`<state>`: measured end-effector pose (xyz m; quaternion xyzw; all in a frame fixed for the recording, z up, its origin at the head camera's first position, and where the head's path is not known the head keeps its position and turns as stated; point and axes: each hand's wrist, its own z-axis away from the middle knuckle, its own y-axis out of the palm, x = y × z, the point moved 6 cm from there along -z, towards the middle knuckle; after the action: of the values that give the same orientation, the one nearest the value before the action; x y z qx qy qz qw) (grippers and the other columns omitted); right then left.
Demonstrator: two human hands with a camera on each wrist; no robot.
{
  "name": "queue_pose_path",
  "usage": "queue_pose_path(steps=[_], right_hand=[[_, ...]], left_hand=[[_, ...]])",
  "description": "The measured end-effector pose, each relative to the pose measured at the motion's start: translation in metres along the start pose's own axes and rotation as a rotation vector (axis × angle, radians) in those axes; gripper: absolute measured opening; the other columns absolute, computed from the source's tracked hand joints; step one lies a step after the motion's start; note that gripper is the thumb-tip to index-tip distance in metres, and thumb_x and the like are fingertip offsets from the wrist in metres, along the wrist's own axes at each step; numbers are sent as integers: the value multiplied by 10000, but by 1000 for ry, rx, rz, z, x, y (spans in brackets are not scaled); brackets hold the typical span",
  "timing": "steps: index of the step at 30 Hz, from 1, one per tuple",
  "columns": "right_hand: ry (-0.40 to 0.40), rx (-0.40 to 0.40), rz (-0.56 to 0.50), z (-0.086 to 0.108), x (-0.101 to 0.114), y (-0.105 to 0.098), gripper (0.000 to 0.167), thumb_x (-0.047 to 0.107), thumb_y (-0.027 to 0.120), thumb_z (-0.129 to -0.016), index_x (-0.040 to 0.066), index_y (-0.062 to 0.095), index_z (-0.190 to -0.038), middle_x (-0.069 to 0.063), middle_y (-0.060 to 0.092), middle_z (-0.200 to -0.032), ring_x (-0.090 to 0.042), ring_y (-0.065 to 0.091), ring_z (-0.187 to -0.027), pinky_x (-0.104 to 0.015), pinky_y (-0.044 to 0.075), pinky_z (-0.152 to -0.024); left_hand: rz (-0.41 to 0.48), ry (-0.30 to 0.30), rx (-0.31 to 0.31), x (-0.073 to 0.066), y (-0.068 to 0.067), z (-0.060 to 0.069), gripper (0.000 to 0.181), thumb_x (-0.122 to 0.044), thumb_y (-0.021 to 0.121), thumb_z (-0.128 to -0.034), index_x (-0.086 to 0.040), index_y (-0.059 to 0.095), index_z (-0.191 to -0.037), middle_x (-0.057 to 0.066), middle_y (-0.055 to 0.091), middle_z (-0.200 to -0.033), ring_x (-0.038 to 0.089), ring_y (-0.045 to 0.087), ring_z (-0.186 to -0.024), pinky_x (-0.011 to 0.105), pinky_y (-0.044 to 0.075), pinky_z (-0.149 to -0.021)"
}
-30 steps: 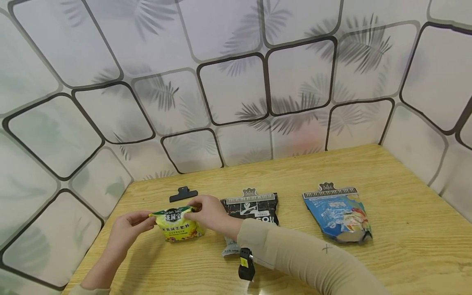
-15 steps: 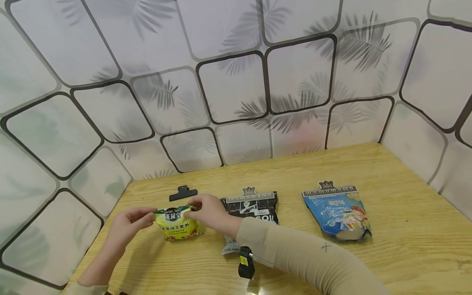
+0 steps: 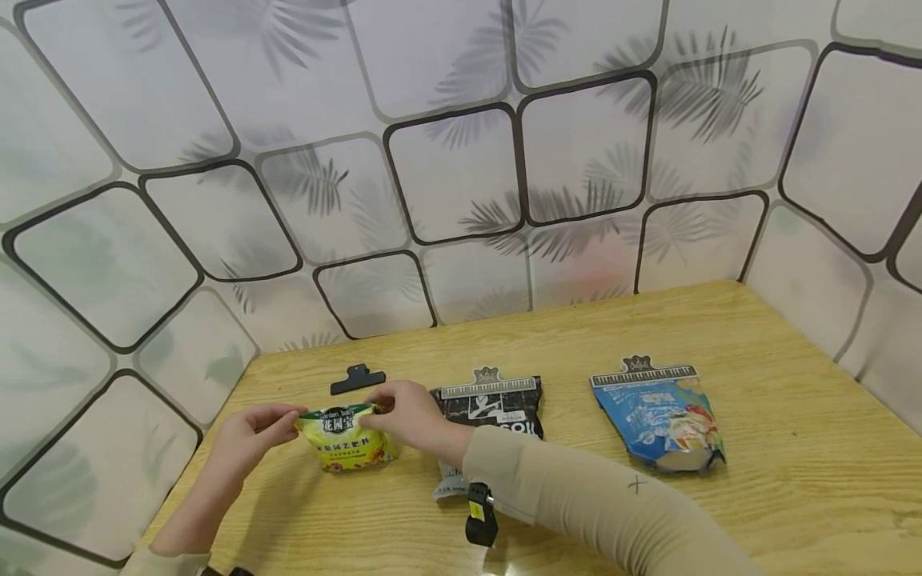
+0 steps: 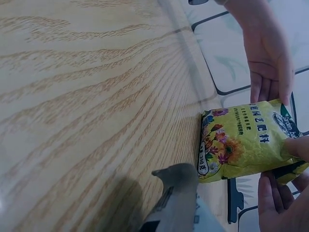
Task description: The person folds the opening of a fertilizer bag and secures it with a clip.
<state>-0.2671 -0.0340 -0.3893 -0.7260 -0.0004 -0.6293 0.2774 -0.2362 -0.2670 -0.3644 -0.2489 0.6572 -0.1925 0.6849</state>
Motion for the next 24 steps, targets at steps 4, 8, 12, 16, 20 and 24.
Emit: queue_pose_path(steps=[4,8,12,16,20,24], right_hand=[[6,0,5,-1,0,0,251,197,822,-953,94,782,-1179,-72,757,-1183,-175,676,-1016,-330,597,-892],[16,4,11,-2,0,0,257,209,830,-948,104,784,-1178,-64,752,-1180,-157,667,-1014,-342,597,-894],[24,15,25,-4,1,-1,245,215,843,-938,112,787,-1152,-55,753,-1167,-158,672,-1015,-344,600,-896],[24,39,53,-6,3,-2,242,217,850,-930,115,783,-1139,-46,759,-1146,-178,689,-1037,-346,609,-910],[19,72,81,-9,4,-3,243,271,834,-942,135,782,-1136,-19,754,-1123,-167,682,-1040,-341,602,-903],[15,95,74,-11,5,-5,237,341,795,-971,144,796,-1104,-1,754,-1074,-123,663,-972,-306,584,-838]], left_hand=[[16,16,0,2,2,0,269,-141,695,-1049,64,756,-1212,168,792,-1174,71,749,-861,239,653,-842],[1,29,5,3,4,0,241,-109,735,-1012,49,768,-1192,163,791,-1165,78,744,-902,207,630,-812],[-37,25,1,5,6,0,235,-108,760,-991,18,780,-1187,172,783,-1193,103,740,-969,227,625,-828],[-60,13,-10,6,6,0,236,-129,772,-985,16,785,-1171,186,776,-1202,144,738,-1000,316,644,-872],[-69,9,-16,7,6,0,235,-136,782,-979,27,786,-1148,177,786,-1160,116,723,-960,354,644,-885],[-64,12,-11,7,6,0,226,-125,790,-970,38,787,-1126,159,801,-1097,88,711,-915,276,618,-849]])
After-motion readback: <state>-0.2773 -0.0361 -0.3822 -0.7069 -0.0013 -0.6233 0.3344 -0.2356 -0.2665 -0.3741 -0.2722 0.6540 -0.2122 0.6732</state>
